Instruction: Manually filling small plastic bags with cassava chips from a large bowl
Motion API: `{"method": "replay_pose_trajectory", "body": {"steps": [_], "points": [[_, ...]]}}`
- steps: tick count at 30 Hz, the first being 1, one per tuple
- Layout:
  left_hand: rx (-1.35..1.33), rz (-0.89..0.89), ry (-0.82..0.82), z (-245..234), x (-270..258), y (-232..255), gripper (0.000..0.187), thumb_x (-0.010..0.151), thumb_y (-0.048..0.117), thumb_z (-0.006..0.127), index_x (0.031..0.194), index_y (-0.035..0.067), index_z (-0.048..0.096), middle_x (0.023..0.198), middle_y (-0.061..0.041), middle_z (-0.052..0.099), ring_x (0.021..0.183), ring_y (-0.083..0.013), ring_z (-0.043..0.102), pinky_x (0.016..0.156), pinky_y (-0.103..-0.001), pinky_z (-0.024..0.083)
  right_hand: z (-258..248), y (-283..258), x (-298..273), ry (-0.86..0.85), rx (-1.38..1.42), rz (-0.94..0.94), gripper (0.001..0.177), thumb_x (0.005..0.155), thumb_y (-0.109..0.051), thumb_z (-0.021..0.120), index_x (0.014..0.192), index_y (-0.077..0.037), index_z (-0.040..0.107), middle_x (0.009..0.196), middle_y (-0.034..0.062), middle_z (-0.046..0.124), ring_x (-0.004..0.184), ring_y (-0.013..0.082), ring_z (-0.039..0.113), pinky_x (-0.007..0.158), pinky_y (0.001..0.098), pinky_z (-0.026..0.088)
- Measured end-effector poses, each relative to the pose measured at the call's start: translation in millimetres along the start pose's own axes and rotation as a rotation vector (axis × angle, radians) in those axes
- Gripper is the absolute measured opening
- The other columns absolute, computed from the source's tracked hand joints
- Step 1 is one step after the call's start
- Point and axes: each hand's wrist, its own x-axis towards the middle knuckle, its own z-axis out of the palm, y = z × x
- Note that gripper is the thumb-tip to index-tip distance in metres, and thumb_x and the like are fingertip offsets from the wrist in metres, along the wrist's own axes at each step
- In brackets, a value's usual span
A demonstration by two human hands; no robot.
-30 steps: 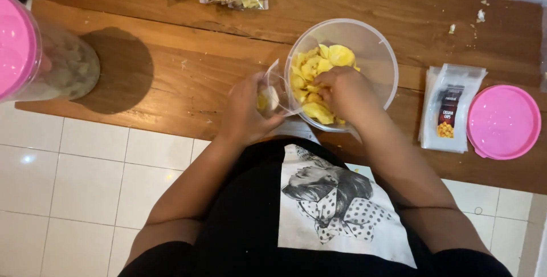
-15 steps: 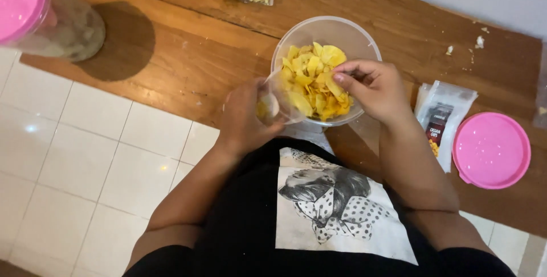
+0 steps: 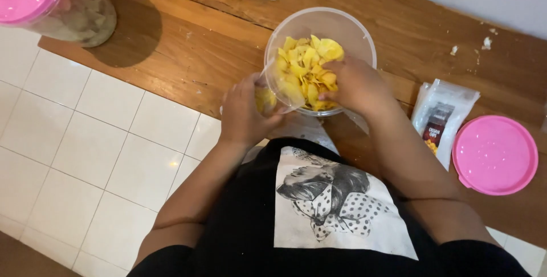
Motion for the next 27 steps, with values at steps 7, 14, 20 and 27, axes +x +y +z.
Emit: {"method": "replay_pose_trajectory", "body": {"steps": [7, 14, 20, 27], "points": [[-0.048, -0.026, -0.028, 8, -8, -4, 0.087, 0.055, 0.044, 0.093, 0.126, 0.011, 0.054, 0.107, -0.006, 0.066, 0.102, -0.0333, 0.067, 0.09, -0.049, 0.049, 31, 25, 19, 0.142, 0.132, -0.001, 0.018, 0.088, -0.016, 0.076, 0.106, -0.016, 0.076, 0.094, 0.013, 0.075, 0.095, 0.0381, 0.072, 0.084, 0.0482, 0.056], [0.027, 0.04, 0.058, 9, -7, 4, 0.086, 0.054, 0.042, 0.093, 0.125, 0.011, 0.054, 0.106, -0.007, 0.065, 0.096, -0.0339, 0.066, 0.086, -0.048, 0.049, 14, 9, -1, 0.412, 0.882, -0.217, 0.026, 0.086, 0.0, 0.081, 0.11, -0.006, 0.073, 0.089, 0.0038, 0.07, 0.082, 0.0117, 0.066, 0.074, 0.0216, 0.056], [0.139, 0.058, 0.106, 10, -4, 19, 0.076, 0.058, 0.042, 0.088, 0.12, 0.012, 0.055, 0.107, -0.006, 0.063, 0.1, -0.0309, 0.065, 0.089, -0.047, 0.047, -6, -32, -27, 0.412, 1.082, -0.157, 0.022, 0.086, -0.004, 0.084, 0.106, -0.005, 0.074, 0.086, 0.0012, 0.071, 0.08, 0.0047, 0.063, 0.071, 0.0163, 0.051], [0.084, 0.061, 0.14, 8, -8, 17, 0.079, 0.061, 0.035, 0.087, 0.128, 0.008, 0.056, 0.109, -0.006, 0.065, 0.102, -0.0304, 0.065, 0.089, -0.049, 0.046, 13, -32, -21, 0.411, 0.957, -0.081, 0.013, 0.085, -0.014, 0.086, 0.096, -0.013, 0.078, 0.079, -0.0005, 0.071, 0.076, 0.004, 0.056, 0.068, 0.0167, 0.041]]}}
